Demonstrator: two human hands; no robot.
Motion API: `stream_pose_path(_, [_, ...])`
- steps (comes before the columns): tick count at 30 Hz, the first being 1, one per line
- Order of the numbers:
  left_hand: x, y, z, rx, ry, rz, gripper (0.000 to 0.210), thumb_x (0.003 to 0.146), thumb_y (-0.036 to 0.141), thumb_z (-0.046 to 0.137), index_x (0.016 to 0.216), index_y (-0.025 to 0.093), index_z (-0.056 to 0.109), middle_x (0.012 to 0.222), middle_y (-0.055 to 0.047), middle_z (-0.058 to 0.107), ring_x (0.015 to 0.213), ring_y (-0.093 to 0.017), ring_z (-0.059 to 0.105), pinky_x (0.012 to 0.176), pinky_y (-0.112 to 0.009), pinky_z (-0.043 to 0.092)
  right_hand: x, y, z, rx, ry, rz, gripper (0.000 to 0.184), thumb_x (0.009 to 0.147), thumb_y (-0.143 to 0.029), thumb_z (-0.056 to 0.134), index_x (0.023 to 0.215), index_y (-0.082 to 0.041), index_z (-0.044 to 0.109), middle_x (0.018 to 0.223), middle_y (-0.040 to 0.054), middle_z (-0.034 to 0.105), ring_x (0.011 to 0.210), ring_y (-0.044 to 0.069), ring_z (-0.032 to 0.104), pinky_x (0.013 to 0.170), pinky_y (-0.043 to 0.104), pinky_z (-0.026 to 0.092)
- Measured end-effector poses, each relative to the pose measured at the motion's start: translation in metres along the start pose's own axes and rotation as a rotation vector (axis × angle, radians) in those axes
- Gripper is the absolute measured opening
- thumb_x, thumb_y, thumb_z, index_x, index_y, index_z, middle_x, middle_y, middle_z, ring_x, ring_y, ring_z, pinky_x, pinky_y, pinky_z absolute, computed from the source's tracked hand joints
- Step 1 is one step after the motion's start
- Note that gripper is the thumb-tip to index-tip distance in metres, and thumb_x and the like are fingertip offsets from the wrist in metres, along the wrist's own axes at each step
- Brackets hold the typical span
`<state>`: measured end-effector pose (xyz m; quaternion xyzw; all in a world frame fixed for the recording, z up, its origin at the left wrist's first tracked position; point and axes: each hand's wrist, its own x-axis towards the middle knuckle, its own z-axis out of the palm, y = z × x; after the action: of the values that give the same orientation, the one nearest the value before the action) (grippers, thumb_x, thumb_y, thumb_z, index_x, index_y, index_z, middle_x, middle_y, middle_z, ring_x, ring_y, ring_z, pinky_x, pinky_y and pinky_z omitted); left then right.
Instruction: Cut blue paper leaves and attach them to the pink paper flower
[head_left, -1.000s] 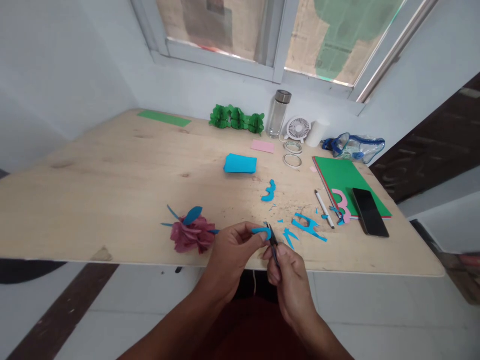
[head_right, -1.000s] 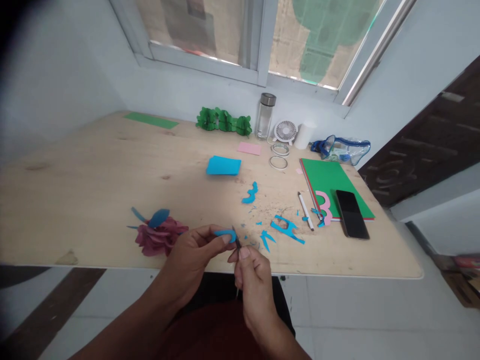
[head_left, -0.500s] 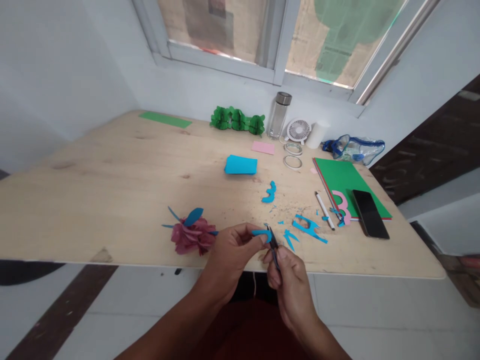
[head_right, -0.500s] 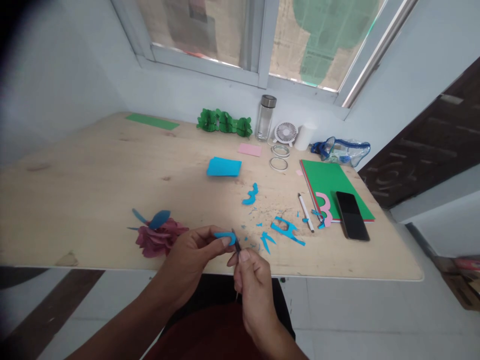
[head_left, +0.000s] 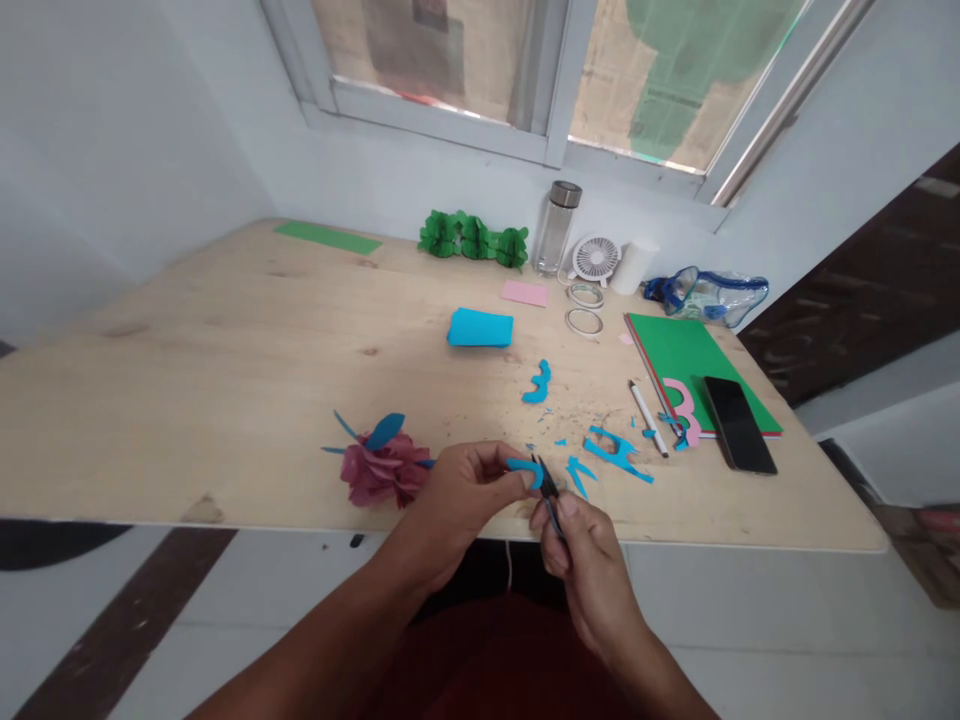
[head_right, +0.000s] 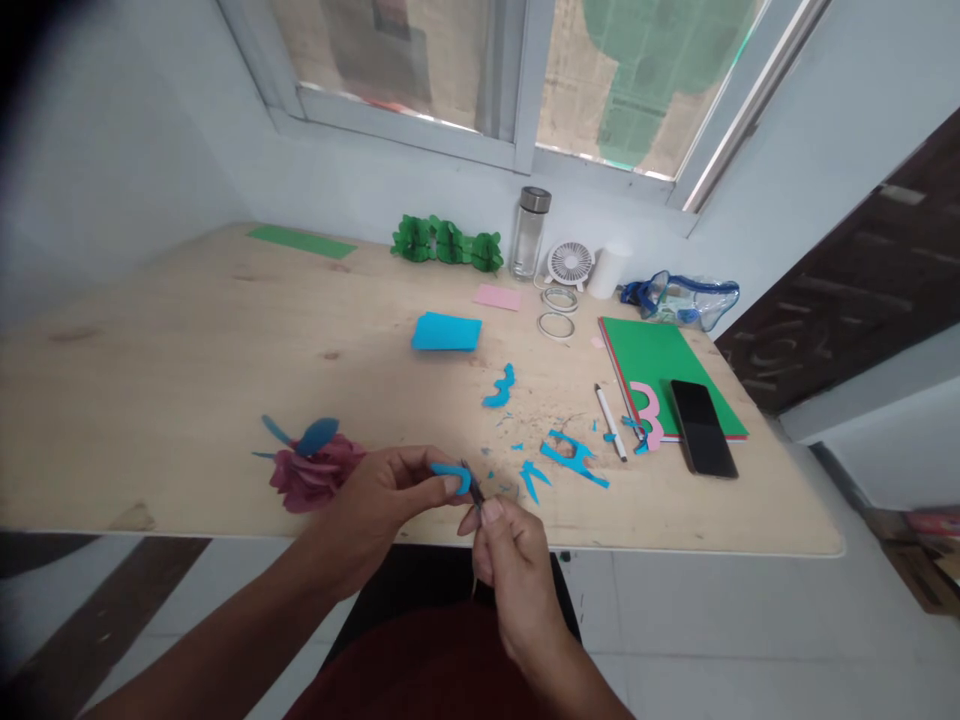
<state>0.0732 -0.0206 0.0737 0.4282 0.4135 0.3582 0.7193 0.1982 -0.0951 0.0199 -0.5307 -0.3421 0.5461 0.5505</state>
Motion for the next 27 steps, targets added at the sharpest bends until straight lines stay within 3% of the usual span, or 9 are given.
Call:
stream_pose_path(7, [0.004, 0.010, -0.009, 0.097, -0.158, -0.026, 0.006, 0.062, 0.022, 0.071, 0.059, 0.017, 0.069, 0.063, -0.005, 0.069, 0.061, -0.017, 0.061, 0.065, -0.028, 0.047, 0.002, -0.006, -0.009, -0.083, -0.102, 0.006, 0.046, 0.087, -0.057, 0.047, 0.072, -0.016, 0.059, 0.046, -0.0078, 0.032, 0.043, 0.008, 0.025, 0.045, 0.024, 0.018])
stream_pose_path(27, [0.008, 0.008, -0.011, 0.123, -0.159, -0.034, 0.003, 0.060, 0.020, 0.070, 0.058, 0.018, 0.069, 0.061, -0.006, 0.068, 0.062, -0.019, 0.063, 0.063, -0.029, 0.049, 0.003, -0.005, -0.014, -0.125, -0.100, 0.018, 0.048, 0.084, -0.060, 0.049, 0.068, -0.016, 0.059, 0.045, -0.0079, 0.031, 0.043, 0.008, 0.023, 0.045, 0.023, 0.016])
